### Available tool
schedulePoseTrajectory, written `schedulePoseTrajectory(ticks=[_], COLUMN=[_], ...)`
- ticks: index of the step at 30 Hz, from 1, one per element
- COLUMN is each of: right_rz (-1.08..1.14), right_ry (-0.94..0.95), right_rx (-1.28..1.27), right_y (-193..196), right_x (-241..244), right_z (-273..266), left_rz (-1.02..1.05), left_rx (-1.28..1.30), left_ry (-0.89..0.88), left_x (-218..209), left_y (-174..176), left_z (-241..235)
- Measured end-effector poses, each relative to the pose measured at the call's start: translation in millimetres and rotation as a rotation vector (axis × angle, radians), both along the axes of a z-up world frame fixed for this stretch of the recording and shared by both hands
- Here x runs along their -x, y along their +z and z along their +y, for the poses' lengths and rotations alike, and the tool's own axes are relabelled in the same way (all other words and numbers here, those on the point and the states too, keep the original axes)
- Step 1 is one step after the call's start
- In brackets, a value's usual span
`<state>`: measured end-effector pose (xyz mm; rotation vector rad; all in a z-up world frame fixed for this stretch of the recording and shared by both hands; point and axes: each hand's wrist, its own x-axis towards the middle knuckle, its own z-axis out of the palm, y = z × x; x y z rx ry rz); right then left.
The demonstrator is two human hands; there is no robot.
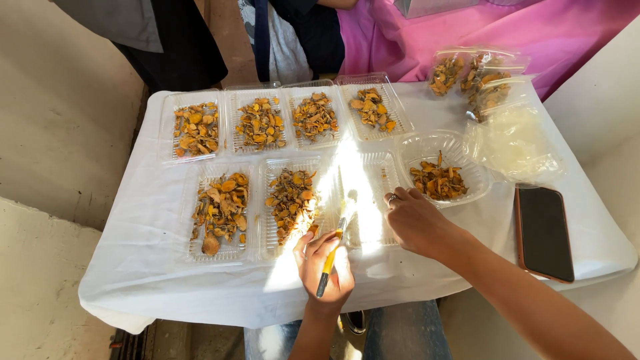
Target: Using a small brush and fingers to clean and arrange dried food slices in plastic containers.
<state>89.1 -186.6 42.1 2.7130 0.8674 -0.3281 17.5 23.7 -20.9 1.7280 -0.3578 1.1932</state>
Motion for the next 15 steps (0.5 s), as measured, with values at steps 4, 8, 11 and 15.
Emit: schedulePoseTrajectory(ticks=[4, 8, 11, 15], right_rz=[-0.033, 0.057, 0.169, 0.334], right_ry=[-0.019, -0.138, -0.203, -0.161], right_rx=[-0.073, -0.279, -0.778, -1.353], right_y=[2.0, 44.3, 66.4, 59.2], right_x=[-1.3, 4.6, 6.0, -2.7], right_z=[-3.1, 6.9, -1.4, -12.8], left_rz=[0.059, -0.033, -0.018, -0.170], left_rx=[-0.044, -0.053, 0.183, 0.372], left_ry=[0.013, 0.013, -0.153, -0.185], left_x=[-0.5, 5.0, 13.3, 10.3], left_y=[-12.1, 5.3, 18.5, 46.5], left_z=[0.7, 1.2, -4.2, -15.4])
